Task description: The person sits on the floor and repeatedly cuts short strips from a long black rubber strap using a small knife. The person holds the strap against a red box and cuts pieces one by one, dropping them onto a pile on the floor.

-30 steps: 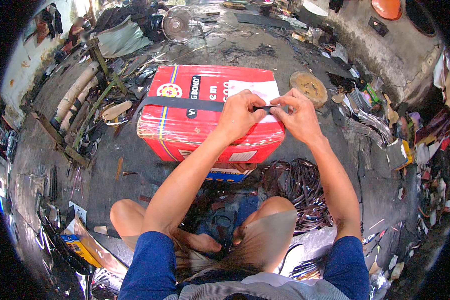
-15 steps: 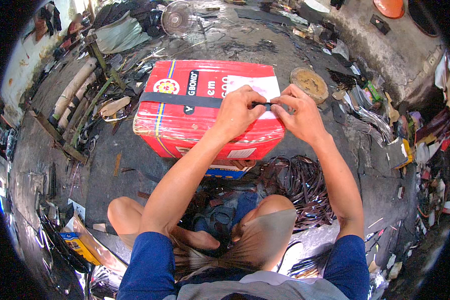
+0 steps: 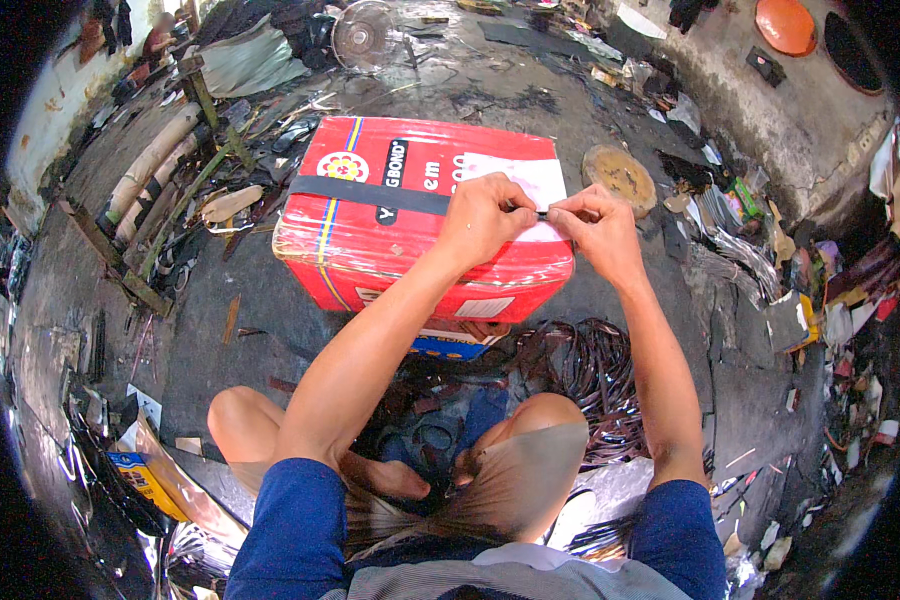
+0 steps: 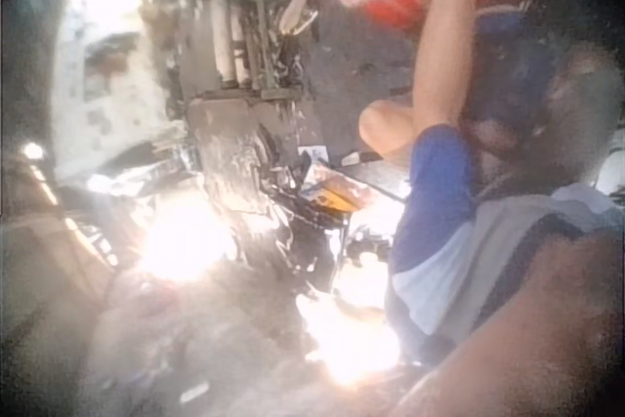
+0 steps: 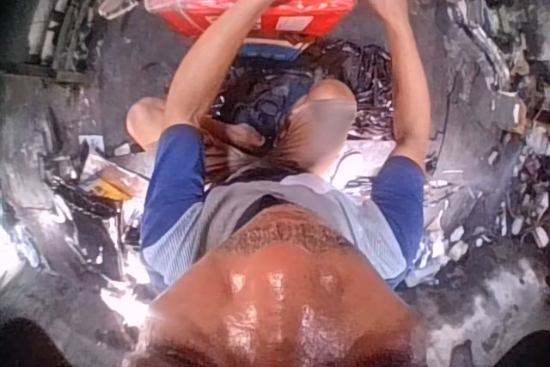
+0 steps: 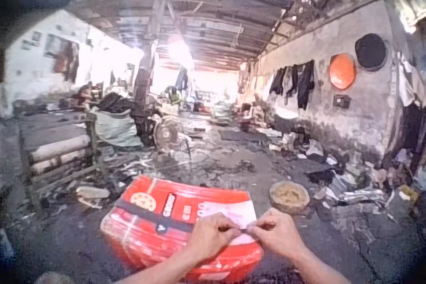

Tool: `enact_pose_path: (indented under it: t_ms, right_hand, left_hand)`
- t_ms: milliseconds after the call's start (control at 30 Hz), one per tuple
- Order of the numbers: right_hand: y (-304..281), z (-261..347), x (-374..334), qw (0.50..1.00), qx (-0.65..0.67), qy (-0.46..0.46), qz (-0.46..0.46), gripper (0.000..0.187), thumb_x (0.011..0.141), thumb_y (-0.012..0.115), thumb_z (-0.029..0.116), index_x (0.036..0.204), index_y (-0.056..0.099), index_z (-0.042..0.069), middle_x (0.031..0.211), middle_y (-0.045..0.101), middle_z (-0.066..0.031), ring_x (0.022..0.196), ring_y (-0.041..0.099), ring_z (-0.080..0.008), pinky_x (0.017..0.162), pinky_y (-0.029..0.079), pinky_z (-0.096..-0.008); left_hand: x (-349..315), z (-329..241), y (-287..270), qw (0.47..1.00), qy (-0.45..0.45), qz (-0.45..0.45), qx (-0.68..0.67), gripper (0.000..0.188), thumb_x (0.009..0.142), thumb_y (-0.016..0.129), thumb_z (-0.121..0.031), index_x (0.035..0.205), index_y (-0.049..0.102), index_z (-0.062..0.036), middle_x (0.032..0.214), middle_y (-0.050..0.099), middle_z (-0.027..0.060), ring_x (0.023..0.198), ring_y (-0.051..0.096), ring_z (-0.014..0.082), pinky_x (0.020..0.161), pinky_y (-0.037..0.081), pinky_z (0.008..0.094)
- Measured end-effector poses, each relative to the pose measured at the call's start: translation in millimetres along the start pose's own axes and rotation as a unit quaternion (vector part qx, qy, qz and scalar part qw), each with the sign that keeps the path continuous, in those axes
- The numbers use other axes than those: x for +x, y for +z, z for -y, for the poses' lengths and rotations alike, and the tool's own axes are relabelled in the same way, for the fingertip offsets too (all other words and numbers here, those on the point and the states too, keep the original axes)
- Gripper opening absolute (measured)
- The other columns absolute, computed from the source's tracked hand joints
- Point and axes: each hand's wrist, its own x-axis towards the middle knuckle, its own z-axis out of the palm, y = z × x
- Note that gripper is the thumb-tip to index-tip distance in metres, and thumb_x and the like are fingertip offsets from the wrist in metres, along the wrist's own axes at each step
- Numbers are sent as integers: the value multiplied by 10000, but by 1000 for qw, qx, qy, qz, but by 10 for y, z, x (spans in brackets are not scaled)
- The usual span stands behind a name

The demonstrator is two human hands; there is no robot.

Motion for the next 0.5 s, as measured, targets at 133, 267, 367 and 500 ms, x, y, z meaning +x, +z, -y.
enact_pose_path:
  t_ms: [133,267,367,500]
  right_hand:
    - [186,-212,-20,980,158,113,-28,109,787,757,86,873,695,61,795,617,3,666,580,-97,543,451,-261]
    - [206,-178,43,927,318,199,-10,216,771,737,38,921,595,102,761,577,33,640,541,-69,500,386,-237]
    - [235,-66,31,938,284,194,-44,212,811,752,110,930,577,114,701,536,43,598,515,-66,487,366,-237]
    - [172,-74,-129,911,297,287,-24,292,922,712,361,861,578,109,670,524,35,596,514,-70,491,365,-243]
  left_hand:
    - [75,45,27,998,41,-3,51,135,757,762,-166,822,766,-47,842,706,147,758,706,276,706,547,391]
    - [245,-86,-43,991,48,66,108,91,726,707,-92,759,747,-17,773,695,185,722,704,318,693,557,416]
    - [359,-124,-114,985,55,127,98,98,725,688,-80,745,730,6,758,683,209,699,700,327,678,553,408]
    - [326,-163,-67,985,100,124,68,120,742,688,-90,773,728,18,756,686,188,671,690,311,660,546,390]
